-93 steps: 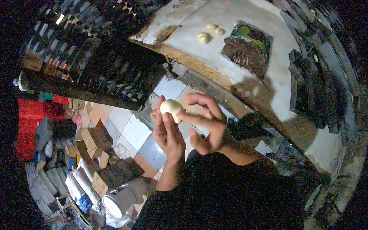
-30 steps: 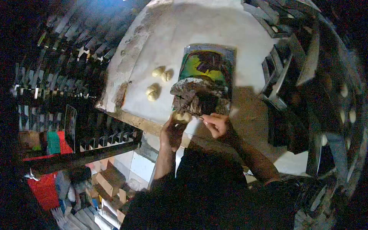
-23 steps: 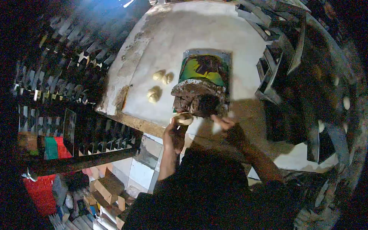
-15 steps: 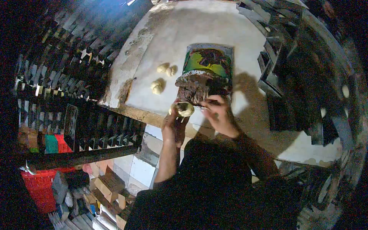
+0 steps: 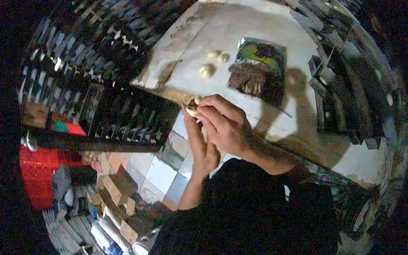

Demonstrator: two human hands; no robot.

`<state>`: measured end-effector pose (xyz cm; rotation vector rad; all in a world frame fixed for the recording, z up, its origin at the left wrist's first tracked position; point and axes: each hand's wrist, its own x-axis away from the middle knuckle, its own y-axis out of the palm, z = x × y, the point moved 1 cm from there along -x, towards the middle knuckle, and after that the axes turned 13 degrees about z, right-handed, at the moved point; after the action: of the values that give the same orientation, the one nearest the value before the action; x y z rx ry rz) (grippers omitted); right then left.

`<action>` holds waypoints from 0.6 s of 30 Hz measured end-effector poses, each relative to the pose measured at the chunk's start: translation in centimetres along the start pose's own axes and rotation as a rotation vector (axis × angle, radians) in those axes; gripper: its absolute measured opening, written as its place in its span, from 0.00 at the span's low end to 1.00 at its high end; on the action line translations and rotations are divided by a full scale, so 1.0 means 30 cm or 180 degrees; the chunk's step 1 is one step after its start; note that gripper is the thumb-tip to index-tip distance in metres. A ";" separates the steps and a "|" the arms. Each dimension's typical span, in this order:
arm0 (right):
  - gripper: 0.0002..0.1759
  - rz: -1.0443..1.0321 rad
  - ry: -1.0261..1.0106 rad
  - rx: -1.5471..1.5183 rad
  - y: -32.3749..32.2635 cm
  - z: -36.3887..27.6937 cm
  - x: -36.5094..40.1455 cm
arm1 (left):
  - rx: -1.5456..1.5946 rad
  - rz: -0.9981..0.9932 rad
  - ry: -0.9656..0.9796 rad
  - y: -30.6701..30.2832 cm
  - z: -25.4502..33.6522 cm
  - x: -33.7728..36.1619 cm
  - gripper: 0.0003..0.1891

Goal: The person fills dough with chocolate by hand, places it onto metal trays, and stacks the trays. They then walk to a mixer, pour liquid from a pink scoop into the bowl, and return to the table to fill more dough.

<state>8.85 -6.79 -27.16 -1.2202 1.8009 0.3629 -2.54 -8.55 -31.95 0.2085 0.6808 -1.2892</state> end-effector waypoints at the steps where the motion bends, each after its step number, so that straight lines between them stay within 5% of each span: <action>1: 0.11 0.0040 -0.0224 0.0036 0.018 -0.044 0.011 | 0.0238 0.0075 -0.0353 -0.071 0.028 0.008 0.36; 3: 0.10 -0.0269 -0.0234 -0.0202 0.024 -0.158 0.020 | 0.2477 0.0688 -0.1382 -0.173 0.056 0.049 0.39; 4: 0.09 -0.0423 -0.0237 -0.0306 0.027 -0.212 0.027 | 0.2737 0.0590 -0.1387 -0.242 0.032 0.074 0.41; 11: 0.10 -0.0784 -0.0785 -0.0083 0.105 -0.417 0.221 | 0.2462 0.0456 -0.1419 -0.472 0.008 0.217 0.25; 15: 0.17 -0.0200 0.0342 0.0038 0.071 -0.429 0.286 | 0.2318 0.0855 -0.1335 -0.456 0.026 0.283 0.13; 17: 0.14 -0.0476 0.2444 -0.0793 0.058 -0.444 0.273 | 0.2209 0.0894 -0.0958 -0.431 0.029 0.303 0.13; 18: 0.11 -0.0787 0.2951 -0.1380 0.036 -0.426 0.274 | 0.2157 0.0887 -0.0767 -0.418 0.032 0.306 0.12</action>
<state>0.51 -19.54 -26.97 -2.1322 2.3536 0.0194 -12.81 -20.14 -33.62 0.6635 -0.0143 -1.2091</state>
